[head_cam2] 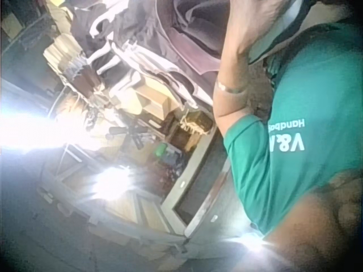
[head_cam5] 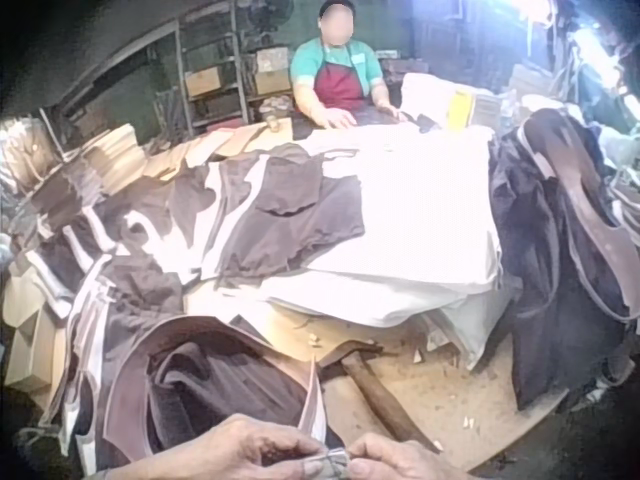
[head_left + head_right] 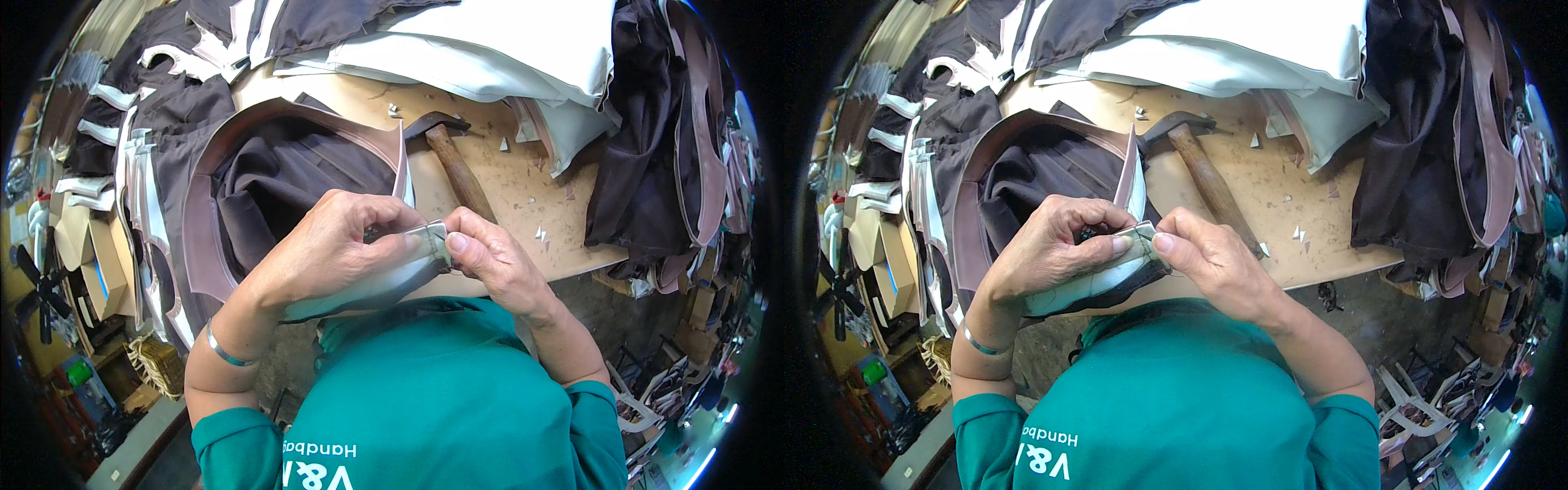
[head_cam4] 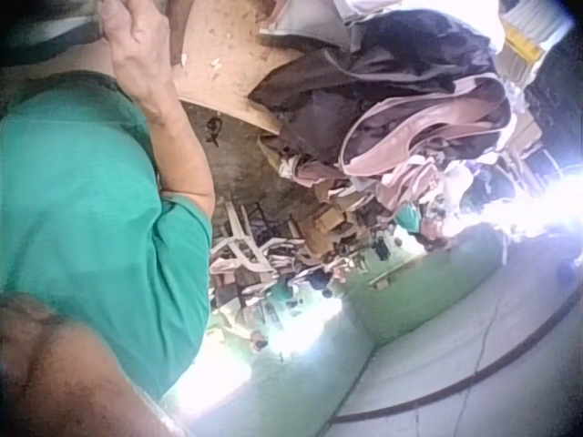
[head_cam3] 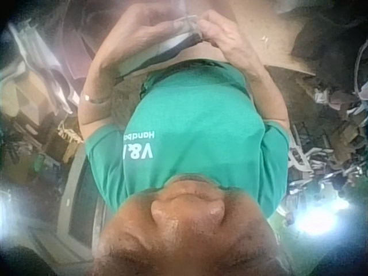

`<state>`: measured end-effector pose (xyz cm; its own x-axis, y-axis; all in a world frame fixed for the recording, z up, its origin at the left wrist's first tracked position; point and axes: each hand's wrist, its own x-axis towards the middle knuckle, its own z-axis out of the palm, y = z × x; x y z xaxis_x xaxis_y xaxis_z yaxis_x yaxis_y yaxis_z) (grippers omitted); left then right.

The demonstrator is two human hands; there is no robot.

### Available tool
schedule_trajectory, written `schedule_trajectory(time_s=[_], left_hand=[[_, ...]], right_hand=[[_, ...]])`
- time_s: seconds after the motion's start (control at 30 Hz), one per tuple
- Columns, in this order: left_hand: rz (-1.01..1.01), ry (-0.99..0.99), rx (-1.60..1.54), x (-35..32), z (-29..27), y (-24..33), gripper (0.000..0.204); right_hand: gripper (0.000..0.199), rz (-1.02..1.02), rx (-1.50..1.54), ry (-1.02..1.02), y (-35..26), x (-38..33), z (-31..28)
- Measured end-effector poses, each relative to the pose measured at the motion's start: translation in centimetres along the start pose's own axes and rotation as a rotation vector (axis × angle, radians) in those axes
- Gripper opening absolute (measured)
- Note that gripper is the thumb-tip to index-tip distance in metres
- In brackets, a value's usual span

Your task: The person assembles a handbag by hand, attaching a zipper to a fabric piece and using a hammer to secure it. They then use scissors to trim excess material and place the finished bag into a container.

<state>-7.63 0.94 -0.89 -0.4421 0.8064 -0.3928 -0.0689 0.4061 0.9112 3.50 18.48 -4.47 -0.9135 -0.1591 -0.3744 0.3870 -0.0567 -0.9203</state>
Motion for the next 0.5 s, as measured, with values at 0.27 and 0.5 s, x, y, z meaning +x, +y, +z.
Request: schedule_trajectory(time_s=[0.27,0.5], left_hand=[[-0.006,0.011,0.018,0.11,0.22,-0.33,0.02],[-0.011,0.005,0.045,0.25,0.53,-0.36,0.019]], right_hand=[[0.034,-0.083,-0.072,0.053,0.9,0.07,0.2],[0.035,-0.111,-0.036,0.059,0.79,0.35,0.45]])
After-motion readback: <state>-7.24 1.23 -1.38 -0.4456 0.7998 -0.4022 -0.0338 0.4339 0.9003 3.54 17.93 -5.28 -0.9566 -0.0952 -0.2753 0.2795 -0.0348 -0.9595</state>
